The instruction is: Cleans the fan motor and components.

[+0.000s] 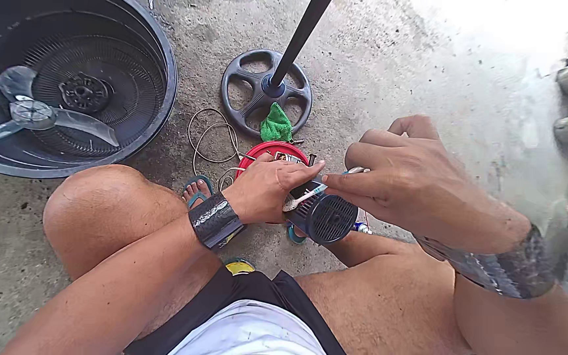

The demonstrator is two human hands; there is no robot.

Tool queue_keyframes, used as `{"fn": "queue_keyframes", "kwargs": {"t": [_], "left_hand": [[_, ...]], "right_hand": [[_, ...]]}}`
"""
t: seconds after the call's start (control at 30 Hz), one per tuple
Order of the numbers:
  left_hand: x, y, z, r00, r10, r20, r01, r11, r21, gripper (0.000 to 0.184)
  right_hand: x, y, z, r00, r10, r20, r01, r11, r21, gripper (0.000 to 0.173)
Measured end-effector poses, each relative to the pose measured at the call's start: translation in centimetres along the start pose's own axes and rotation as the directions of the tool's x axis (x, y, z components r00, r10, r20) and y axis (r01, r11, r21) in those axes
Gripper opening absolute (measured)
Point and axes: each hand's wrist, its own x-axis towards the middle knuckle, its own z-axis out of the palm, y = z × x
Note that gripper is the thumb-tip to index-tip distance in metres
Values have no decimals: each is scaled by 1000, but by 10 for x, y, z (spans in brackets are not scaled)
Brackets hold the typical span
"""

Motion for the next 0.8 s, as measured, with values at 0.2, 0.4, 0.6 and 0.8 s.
{"fn": "queue_keyframes", "kwargs": {"t": [0.2, 0.4, 0.6, 0.8], "left_hand": [[0, 1, -1, 1000, -20, 8, 20, 1000, 6, 110], [-2, 0, 1, 1000, 2, 6, -2, 1000, -10, 107], [-10, -8, -9, 986, -144, -81, 125, 972, -200, 109], [-19, -3, -16, 849, -526, -58, 450, 775, -444, 127]], "right_hand": [[-5, 2, -10, 1000, 28, 0, -28, 1000, -7, 21], [-36, 18, -27, 996, 92, -18, -87, 980, 179, 21], [-89, 54, -2, 706, 597, -382, -386, 776, 499, 27], [-81, 41, 36, 843, 522, -126, -382, 748, 543, 25]]}}
